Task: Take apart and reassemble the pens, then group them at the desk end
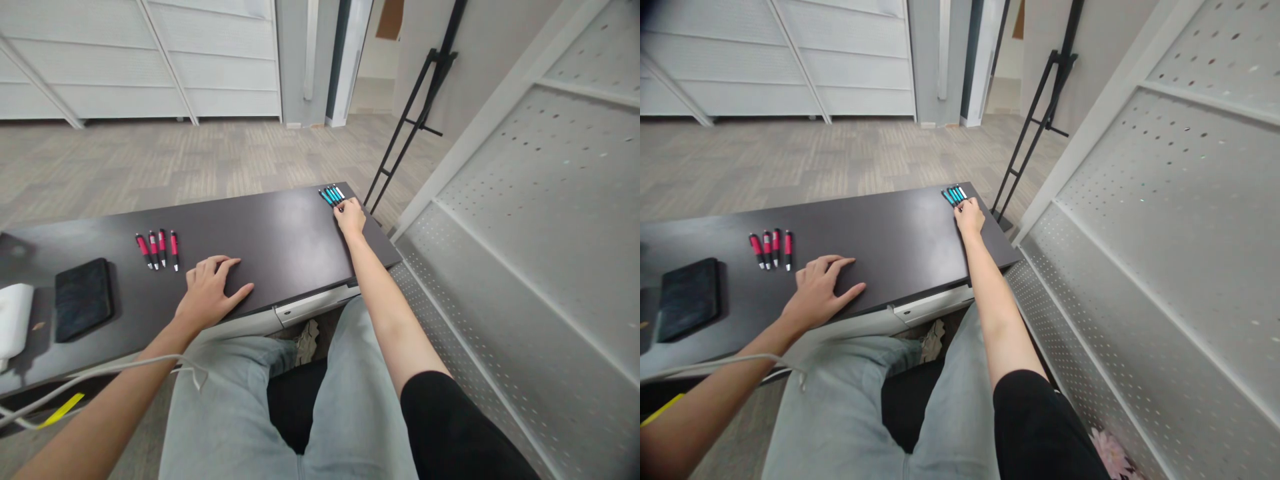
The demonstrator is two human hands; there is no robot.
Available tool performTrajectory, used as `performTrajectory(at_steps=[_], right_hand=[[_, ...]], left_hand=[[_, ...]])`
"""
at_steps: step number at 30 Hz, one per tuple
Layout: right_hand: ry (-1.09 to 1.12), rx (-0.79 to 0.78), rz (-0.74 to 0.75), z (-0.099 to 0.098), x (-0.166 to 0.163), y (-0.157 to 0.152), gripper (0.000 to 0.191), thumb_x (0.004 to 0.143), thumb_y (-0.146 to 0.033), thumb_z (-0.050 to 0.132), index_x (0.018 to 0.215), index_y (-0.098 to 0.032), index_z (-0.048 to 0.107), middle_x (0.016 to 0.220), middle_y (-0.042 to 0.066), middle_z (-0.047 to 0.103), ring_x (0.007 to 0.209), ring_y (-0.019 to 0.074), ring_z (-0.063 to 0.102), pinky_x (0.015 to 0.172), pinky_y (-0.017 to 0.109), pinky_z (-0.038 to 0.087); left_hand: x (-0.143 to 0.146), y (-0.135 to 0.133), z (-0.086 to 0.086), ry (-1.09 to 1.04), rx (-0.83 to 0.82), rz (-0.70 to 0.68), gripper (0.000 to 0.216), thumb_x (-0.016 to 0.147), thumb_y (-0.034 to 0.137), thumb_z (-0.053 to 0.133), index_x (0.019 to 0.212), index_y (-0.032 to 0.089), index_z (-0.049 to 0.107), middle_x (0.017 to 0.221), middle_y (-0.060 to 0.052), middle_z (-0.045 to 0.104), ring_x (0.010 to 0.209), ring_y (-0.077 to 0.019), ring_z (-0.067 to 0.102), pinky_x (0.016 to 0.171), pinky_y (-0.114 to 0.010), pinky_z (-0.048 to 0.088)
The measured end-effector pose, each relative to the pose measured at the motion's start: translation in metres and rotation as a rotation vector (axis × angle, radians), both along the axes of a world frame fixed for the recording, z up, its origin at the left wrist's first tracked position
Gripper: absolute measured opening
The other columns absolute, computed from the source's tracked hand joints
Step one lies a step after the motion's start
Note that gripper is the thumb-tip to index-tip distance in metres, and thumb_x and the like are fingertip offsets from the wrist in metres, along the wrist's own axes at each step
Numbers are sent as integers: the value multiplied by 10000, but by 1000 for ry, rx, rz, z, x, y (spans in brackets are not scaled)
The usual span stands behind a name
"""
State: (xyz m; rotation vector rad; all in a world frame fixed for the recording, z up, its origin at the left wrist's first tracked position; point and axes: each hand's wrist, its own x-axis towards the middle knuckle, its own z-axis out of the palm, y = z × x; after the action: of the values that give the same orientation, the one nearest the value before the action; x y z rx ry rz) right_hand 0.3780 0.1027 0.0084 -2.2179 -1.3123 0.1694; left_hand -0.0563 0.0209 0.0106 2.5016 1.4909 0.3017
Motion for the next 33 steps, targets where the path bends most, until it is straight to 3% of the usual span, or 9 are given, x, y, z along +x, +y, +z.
performTrajectory(at_steps=[10, 14, 19, 23, 28, 33], right_hand=[[-4, 18, -16, -4, 2, 1, 160, 1133, -366, 665, 1074, -320, 806, 1476, 112, 736, 1220, 342, 776, 1088, 506, 616], [-7, 8, -24, -3, 2, 1, 145, 1138, -346, 657, 1073, -316, 783, 1485, 114, 728, 1228, 349, 769, 1099, 513, 611], [6, 1, -29, -2, 2, 2, 125, 1133, -335, 673, 1041, -325, 757, 1478, 112, 725, 1231, 352, 763, 1094, 519, 611], [12, 6, -39, -1, 0, 0, 94, 1126, -311, 677, 1061, -331, 741, 1474, 115, 720, 1244, 351, 756, 1090, 515, 608], [16, 20, -49, 2, -1, -2, 60, 1109, -313, 700, 1056, -341, 704, 1467, 128, 714, 1254, 367, 751, 1071, 525, 599], [9, 61, -42, 6, -4, -5, 118, 1112, -371, 701, 1017, -343, 637, 1486, 151, 701, 1277, 368, 732, 1012, 494, 575]], left_hand=[[2, -1, 4, 23, -19, 9, 811, 1109, 791, 459, 1806, 389, 558, 1680, -195, 627, 1609, -537, 529, 1344, -771, 438], [4, -2, 7, 24, -33, 1, 809, 1121, 774, 435, 1771, 320, 598, 1687, -235, 607, 1608, -542, 529, 1343, -771, 434], [4, -2, 7, -2, -29, 11, 787, 1104, 773, 484, 1800, 414, 557, 1660, -191, 644, 1607, -539, 530, 1340, -776, 434], [4, -3, 6, 14, -37, 9, 820, 1112, 789, 443, 1781, 338, 593, 1693, -227, 615, 1620, -536, 526, 1347, -761, 430], [5, -2, 7, 10, -33, 13, 796, 1099, 799, 466, 1769, 390, 596, 1682, -192, 639, 1620, -519, 530, 1353, -745, 433], [7, -3, 8, -30, -50, 18, 769, 1095, 757, 532, 1743, 353, 624, 1685, -213, 626, 1619, -516, 528, 1376, -719, 393]])
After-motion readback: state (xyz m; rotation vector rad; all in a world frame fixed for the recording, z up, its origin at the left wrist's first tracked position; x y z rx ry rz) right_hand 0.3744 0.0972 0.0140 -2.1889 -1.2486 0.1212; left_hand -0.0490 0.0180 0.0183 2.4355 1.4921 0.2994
